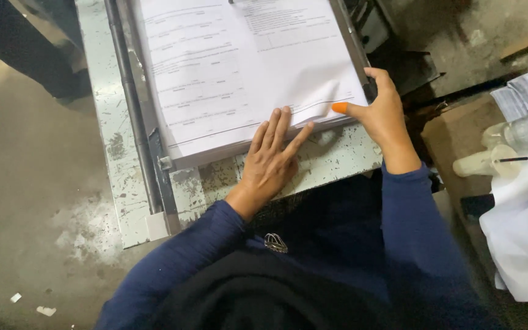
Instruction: The person is manually aligning and feeding sheets of paper into a machine for processing.
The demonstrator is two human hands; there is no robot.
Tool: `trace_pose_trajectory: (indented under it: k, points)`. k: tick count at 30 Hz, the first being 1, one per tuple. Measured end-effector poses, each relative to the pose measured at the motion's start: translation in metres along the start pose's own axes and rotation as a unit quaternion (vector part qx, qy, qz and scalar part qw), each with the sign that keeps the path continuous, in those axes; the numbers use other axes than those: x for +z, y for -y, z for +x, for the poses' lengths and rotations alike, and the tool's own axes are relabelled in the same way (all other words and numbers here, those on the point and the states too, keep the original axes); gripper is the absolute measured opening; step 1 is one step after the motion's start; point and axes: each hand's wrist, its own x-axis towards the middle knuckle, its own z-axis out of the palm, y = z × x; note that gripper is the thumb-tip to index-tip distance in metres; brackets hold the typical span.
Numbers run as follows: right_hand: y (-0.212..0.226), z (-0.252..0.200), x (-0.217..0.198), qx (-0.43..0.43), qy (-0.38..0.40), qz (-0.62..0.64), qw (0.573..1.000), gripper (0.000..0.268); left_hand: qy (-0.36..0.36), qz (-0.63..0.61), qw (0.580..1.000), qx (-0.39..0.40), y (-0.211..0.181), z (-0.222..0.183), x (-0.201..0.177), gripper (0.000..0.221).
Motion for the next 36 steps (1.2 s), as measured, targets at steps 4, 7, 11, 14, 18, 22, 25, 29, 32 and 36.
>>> trace_pose_trajectory:
  k: [4,7,11,14,18,22,25,29,32,36]
  points:
    - [0.008,-0.005,-0.001,-0.009,-0.002,-0.013,1.0,0.076,0.004,-0.011,1.0,0.0,0.001,-0.001,0.006,0.09]
    - [0.008,-0.005,-0.002,-0.014,-0.003,-0.004,1.0,0.077,-0.036,0.019,0.999,0.002,0.001,-0.001,0.01,0.084]
    - [-0.003,0.001,-0.003,-0.013,0.015,0.026,0.999,0.075,-0.033,0.023,0.999,0.0,0.001,0.0,0.008,0.085]
    - [-0.011,0.004,-0.001,-0.009,0.015,0.025,1.0,0.077,-0.035,0.021,0.999,0.003,-0.001,-0.002,0.004,0.084]
    - [0.007,0.0,-0.004,0.029,0.012,-0.022,0.999,0.076,-0.023,-0.006,1.0,0.006,0.0,0.001,-0.002,0.089]
    - [0.02,-0.009,-0.007,0.017,0.008,-0.01,1.0,0.077,-0.026,0.009,1.0,0.007,-0.001,0.0,-0.002,0.085]
    - [0.017,-0.004,-0.008,0.011,0.01,-0.02,1.0,0.077,-0.028,-0.014,1.0,0.002,0.001,0.001,0.002,0.08]
    - [-0.013,0.004,-0.004,-0.047,0.027,-0.001,0.999,0.074,0.01,0.072,0.997,0.003,-0.006,0.003,-0.015,0.077]
    - [-0.023,0.009,-0.003,-0.086,0.029,-0.005,0.996,0.071,0.026,0.131,0.991,0.006,-0.006,0.006,-0.014,0.071]
    - [-0.015,0.005,-0.001,-0.07,-0.001,-0.037,0.997,0.074,0.001,0.118,0.993,0.013,-0.006,0.007,-0.02,0.074]
